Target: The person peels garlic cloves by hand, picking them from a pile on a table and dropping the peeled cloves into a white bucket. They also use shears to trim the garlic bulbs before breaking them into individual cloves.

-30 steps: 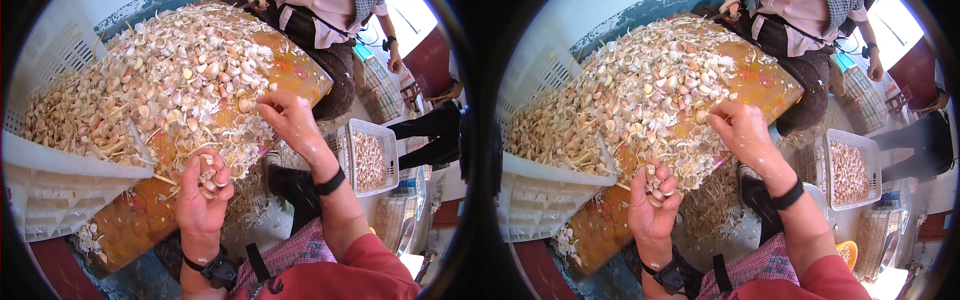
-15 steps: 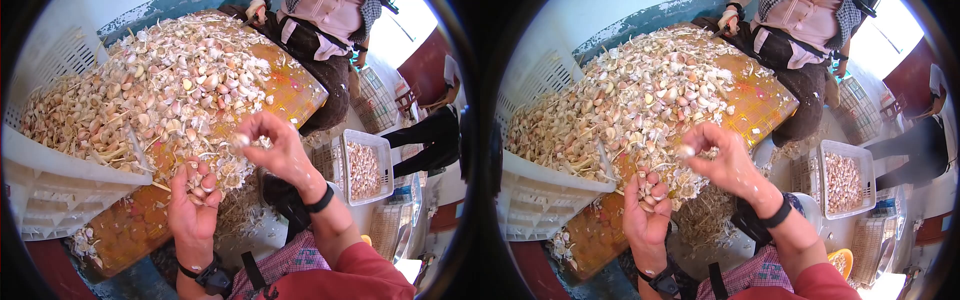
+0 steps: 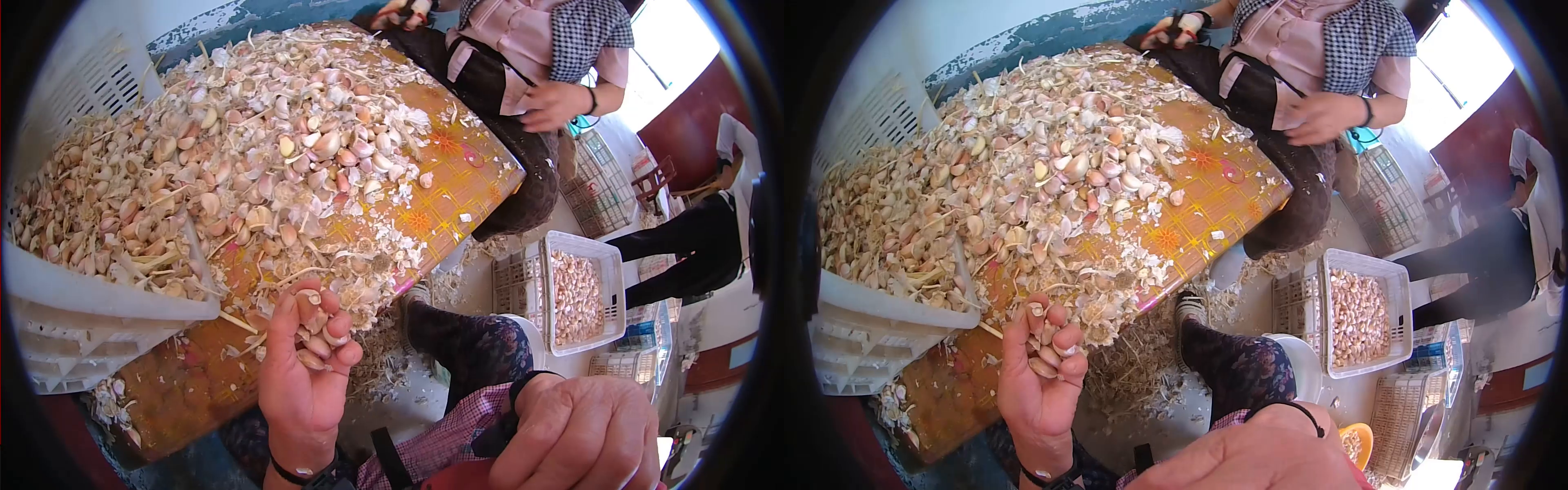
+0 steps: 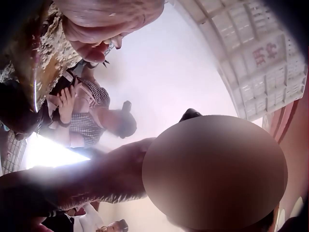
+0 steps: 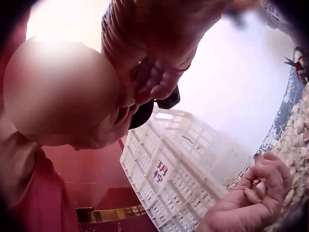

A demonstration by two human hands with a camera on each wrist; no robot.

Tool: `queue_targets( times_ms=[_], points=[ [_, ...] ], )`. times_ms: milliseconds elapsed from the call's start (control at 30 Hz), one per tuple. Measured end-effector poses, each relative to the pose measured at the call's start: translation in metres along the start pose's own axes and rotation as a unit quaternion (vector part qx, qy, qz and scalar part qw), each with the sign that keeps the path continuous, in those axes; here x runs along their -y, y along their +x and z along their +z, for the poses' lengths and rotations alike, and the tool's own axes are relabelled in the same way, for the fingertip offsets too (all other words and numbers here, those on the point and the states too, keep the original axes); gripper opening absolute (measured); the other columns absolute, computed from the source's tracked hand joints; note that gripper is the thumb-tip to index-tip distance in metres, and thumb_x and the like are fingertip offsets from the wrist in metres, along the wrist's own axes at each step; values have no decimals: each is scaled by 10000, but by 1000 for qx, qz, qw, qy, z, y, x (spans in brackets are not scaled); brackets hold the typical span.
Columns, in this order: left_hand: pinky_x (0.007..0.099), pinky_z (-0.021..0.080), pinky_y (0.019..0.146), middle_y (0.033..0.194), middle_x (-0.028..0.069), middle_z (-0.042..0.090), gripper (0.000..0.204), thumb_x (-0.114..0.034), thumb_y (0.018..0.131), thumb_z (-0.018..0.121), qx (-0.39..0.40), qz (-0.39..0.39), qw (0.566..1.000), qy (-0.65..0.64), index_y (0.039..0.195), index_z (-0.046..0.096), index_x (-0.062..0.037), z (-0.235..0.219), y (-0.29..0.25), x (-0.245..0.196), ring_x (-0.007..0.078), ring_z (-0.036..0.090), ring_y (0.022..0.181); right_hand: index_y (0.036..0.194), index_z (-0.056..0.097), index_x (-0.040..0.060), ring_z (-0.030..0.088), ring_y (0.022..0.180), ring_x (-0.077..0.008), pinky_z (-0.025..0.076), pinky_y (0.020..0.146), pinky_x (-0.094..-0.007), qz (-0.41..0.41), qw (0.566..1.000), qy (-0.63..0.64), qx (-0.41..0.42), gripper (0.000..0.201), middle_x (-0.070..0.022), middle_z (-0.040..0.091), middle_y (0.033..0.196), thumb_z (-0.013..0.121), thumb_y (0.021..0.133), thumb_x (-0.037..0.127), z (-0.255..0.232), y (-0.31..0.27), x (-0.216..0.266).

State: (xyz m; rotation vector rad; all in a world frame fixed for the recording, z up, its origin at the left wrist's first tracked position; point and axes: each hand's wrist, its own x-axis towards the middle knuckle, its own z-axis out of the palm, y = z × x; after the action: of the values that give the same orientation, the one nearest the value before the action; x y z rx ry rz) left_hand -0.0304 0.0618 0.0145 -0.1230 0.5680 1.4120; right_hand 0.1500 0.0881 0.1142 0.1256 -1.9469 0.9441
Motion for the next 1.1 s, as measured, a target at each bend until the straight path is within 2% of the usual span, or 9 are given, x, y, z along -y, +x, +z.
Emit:
queue_targets(
  times_ms=[167, 300, 367, 500, 600, 767, 933, 1000, 1100],
  points=[
    [406, 581, 739, 1104, 111, 618, 272, -259, 1003, 430, -27, -21, 999, -39, 1203, 534, -106, 6, 2, 7, 245, 638, 969, 944, 633, 13, 613, 884, -330, 512, 756, -387, 168, 962, -208, 53, 240, -166, 602, 968, 705, 733, 102, 3, -3, -28],
    [409, 580, 687, 1116, 111, 604, 255, -254, 996, 453, 4, -31, 989, -146, 1178, 540, -97, -6, 13, 4, 248, 627, 979, 1041, 627, 8, 629, 874, -346, 505, 773, -384, 294, 917, -255, -89, 256, -181, 627, 948, 649, 790, 52, -10, -23, -103],
    [413, 580, 705, 1126, 113, 590, 242, -238, 988, 474, 27, -46, 983, -175, 1169, 563, -105, -19, 16, -2, 253, 608, 986, 1031, 649, 35, 632, 844, -336, 500, 741, -398, 383, 834, -366, -153, 225, -175, 629, 927, 630, 812, 80, -41, -31, -140],
    [393, 586, 649, 1129, 105, 575, 214, -226, 981, 495, 28, -58, 979, -192, 1146, 590, -129, -21, 19, -10, 243, 592, 975, 893, 617, 37, 602, 826, -374, 482, 724, -465, 407, 767, -493, -49, 160, -170, 606, 875, 651, 795, 160, -63, -43, -184],
    [358, 565, 597, 1087, 97, 581, 227, -230, 973, 510, 3, -40, 986, -161, 1170, 525, -118, -18, 17, -11, 225, 608, 906, 878, 625, 35, 601, 792, -372, 485, 712, -454, 391, 796, -452, -95, 163, -167, 603, 867, 666, 769, 149, -64, -53, -193],
    [352, 559, 586, 1075, 84, 584, 203, -227, 976, 503, 24, -41, 989, -141, 1145, 534, -120, -19, 17, -10, 215, 611, 885, 1118, 639, -4, 544, 791, -64, 468, 696, -245, 431, 871, -195, -133, 252, -34, 622, 829, 595, 927, 155, -50, -55, -144],
    [343, 549, 579, 1072, 78, 589, 198, -222, 978, 495, 24, -45, 992, -116, 1141, 539, -118, -19, 15, -7, 209, 614, 892, 1080, 636, -55, 593, 793, -151, 485, 734, -290, 448, 889, 13, -97, 253, -64, 631, 851, 520, 961, 136, -17, -21, -53],
    [340, 545, 578, 1071, 77, 590, 200, -222, 979, 494, 31, -39, 994, -101, 1143, 540, -117, -18, 15, -8, 207, 614, 897, 998, 628, -100, 600, 756, -224, 491, 696, -323, 270, 963, 13, 7, 227, -112, 610, 845, 530, 919, 89, -4, -18, -23],
    [325, 527, 589, 1135, 77, 570, 221, -223, 971, 517, 22, -50, 989, -136, 1164, 581, -137, -18, 12, -9, 220, 582, 934, 872, 641, -23, 623, 744, -221, 477, 643, -312, 299, 952, 55, -35, 79, -118, 642, 821, 641, 836, 47, 1, -16, -20]
  ],
)
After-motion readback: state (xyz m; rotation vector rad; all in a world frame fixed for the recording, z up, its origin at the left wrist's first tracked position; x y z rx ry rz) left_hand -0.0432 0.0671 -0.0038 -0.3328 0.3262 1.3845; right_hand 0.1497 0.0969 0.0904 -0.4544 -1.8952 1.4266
